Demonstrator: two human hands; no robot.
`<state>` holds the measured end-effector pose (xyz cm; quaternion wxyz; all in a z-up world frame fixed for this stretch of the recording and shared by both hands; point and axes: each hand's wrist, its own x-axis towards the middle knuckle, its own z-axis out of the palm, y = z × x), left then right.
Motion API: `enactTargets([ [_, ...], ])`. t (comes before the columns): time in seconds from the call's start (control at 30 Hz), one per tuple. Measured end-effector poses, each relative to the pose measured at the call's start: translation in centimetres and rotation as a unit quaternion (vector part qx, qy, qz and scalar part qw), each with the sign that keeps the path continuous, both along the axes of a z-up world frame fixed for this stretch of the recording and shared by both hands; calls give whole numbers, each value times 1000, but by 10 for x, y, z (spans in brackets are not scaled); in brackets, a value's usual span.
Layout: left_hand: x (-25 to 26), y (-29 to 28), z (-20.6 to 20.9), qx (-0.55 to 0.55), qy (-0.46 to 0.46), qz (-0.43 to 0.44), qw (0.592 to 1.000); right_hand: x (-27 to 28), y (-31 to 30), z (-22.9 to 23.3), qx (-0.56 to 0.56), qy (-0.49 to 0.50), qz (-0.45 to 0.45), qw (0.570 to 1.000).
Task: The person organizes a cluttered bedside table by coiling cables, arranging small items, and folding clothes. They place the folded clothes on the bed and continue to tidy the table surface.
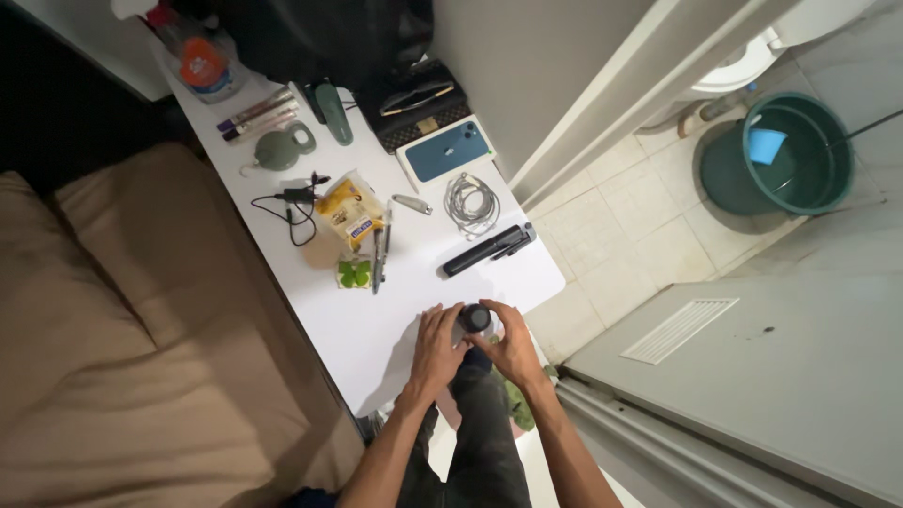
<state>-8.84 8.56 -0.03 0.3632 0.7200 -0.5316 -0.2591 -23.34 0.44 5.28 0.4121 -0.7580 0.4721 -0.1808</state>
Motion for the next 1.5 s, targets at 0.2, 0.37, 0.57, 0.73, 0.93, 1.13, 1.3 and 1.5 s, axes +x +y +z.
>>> enactTargets([
  [0.2,-12,-16,-4,18,2,13,1000,-17,-19,-2,-2,-1,61,998],
  [0.37,-33,-51,-14,-9,-32,34,999,-36,-53,1,-36,28,67,997],
  [0.57,-57,-96,-20,-11,-60,89,994,-51,-96,-3,-81,24,65,994],
  [0.73,-70,-118,-18,-17,-90,97,991,-64,-122,-8,-89,40,82,992],
  [0.93,-77,-128,-10,-1,-80,96,992,-72,-133,-5,-86,45,89,991],
  [1.13,-72,-115,6,31,-91,103,990,-73,-132,20,-71,60,103,990],
  [1.3,-45,-91,13,34,-129,147,980,-55,-132,48,-134,35,93,986],
  [1.5,27,-71,7,67,-145,176,971,15,-124,53,-239,26,81,967],
])
